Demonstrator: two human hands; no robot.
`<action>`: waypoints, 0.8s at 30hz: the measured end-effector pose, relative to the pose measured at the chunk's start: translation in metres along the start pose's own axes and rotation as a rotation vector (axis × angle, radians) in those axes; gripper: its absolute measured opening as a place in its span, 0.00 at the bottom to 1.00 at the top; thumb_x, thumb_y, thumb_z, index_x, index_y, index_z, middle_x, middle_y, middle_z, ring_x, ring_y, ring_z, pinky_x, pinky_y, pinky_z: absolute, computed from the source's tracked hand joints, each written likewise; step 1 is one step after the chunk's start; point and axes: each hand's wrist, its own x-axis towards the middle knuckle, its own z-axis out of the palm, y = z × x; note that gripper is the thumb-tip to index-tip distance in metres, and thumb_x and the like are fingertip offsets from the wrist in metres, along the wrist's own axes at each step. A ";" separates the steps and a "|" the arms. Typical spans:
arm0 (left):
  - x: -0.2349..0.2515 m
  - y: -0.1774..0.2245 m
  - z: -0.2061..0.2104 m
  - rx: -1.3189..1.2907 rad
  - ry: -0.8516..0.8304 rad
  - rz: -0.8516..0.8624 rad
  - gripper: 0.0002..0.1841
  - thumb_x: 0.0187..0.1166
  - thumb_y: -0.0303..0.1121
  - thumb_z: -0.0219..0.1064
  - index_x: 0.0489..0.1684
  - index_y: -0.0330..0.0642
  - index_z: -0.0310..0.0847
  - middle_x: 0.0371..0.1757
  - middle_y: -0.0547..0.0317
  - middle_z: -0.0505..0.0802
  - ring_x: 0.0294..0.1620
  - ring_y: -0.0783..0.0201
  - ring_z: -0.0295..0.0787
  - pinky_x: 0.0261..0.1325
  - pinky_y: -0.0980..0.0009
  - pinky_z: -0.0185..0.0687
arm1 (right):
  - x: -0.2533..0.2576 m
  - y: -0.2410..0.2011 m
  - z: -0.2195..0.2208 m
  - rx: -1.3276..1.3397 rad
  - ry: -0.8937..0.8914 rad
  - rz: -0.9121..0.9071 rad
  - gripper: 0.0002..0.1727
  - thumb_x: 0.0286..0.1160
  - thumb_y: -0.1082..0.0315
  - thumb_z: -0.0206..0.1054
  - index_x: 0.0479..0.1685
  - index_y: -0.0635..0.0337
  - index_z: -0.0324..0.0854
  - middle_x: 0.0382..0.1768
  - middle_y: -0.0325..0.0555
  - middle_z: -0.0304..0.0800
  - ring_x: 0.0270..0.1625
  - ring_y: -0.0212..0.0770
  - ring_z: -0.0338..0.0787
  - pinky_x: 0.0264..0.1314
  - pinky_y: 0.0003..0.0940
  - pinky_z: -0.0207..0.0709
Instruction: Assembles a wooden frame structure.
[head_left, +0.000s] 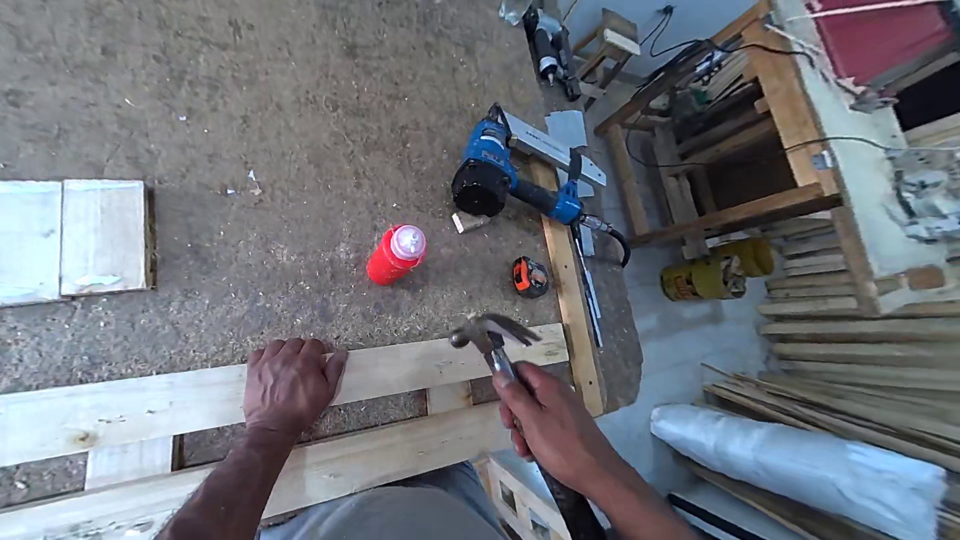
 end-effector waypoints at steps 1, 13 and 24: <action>0.000 0.000 0.001 -0.001 0.010 -0.003 0.36 0.81 0.67 0.42 0.35 0.49 0.91 0.37 0.53 0.94 0.46 0.46 0.92 0.51 0.45 0.81 | 0.005 -0.006 0.000 0.009 0.013 -0.026 0.20 0.92 0.51 0.51 0.49 0.57 0.80 0.26 0.38 0.84 0.21 0.35 0.85 0.24 0.32 0.84; -0.002 0.000 0.008 -0.021 0.124 -0.017 0.33 0.83 0.63 0.44 0.33 0.49 0.91 0.33 0.55 0.94 0.42 0.49 0.91 0.48 0.47 0.81 | 0.030 -0.031 -0.042 0.048 0.075 -0.204 0.24 0.90 0.45 0.49 0.45 0.54 0.81 0.19 0.42 0.82 0.15 0.39 0.83 0.16 0.34 0.82; -0.002 0.001 0.008 -0.013 0.145 -0.014 0.30 0.83 0.58 0.46 0.31 0.47 0.90 0.32 0.53 0.94 0.42 0.47 0.92 0.47 0.46 0.81 | 0.031 -0.015 -0.041 0.023 -0.039 -0.159 0.24 0.90 0.46 0.49 0.43 0.55 0.82 0.19 0.38 0.82 0.15 0.37 0.82 0.17 0.34 0.81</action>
